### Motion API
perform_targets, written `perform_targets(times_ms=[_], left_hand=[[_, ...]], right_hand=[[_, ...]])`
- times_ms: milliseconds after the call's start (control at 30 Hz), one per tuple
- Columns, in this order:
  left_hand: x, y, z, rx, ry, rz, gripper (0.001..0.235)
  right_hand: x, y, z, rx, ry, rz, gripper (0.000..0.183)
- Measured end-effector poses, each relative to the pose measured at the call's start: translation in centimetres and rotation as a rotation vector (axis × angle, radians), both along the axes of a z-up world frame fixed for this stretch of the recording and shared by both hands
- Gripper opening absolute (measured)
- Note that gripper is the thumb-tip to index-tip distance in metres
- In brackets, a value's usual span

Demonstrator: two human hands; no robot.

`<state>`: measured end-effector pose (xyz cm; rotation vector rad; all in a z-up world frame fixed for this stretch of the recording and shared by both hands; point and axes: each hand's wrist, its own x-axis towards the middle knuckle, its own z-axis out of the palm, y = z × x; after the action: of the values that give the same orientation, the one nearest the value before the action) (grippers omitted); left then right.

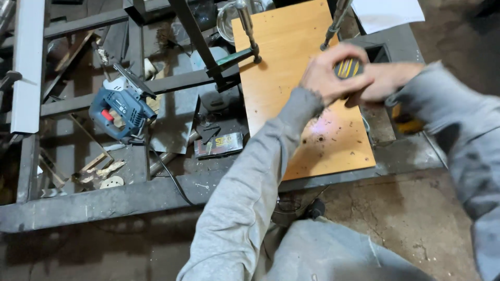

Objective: Using a drill to create pilot holes and then using a jigsaw to cut a wooden board clamped to a metal frame.

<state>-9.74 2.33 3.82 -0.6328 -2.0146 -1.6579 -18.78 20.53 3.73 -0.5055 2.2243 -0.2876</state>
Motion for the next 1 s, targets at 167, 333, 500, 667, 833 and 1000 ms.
perform_targets(times_ms=[167,333,500,667,833,1000], left_hand=[[0.5,-1.4,3.6,0.053,-0.089,-0.140,0.031],[1.5,-3.7,0.6,-0.025,-0.074,-0.070,0.034],[2.1,-4.4,-1.1,0.029,-0.210,-0.082,0.037],[1.7,-4.0,-2.0,-0.002,-0.169,-0.047,0.037],[1.7,-4.0,-2.1,0.016,-0.191,-0.084,0.036],[2.2,-4.4,-3.0,0.044,-0.195,-0.078,0.035]], right_hand=[[1.7,-2.0,5.0,-0.105,-0.034,0.046,0.025],[4.2,-4.7,3.0,-0.075,0.051,-0.021,0.024],[3.6,-5.3,0.3,-0.130,0.031,0.031,0.028],[3.8,-4.8,-0.4,-0.060,0.045,0.002,0.029],[3.7,-5.1,-0.2,-0.060,0.000,-0.031,0.033],[3.0,-5.6,-1.3,-0.038,-0.008,0.034,0.035]])
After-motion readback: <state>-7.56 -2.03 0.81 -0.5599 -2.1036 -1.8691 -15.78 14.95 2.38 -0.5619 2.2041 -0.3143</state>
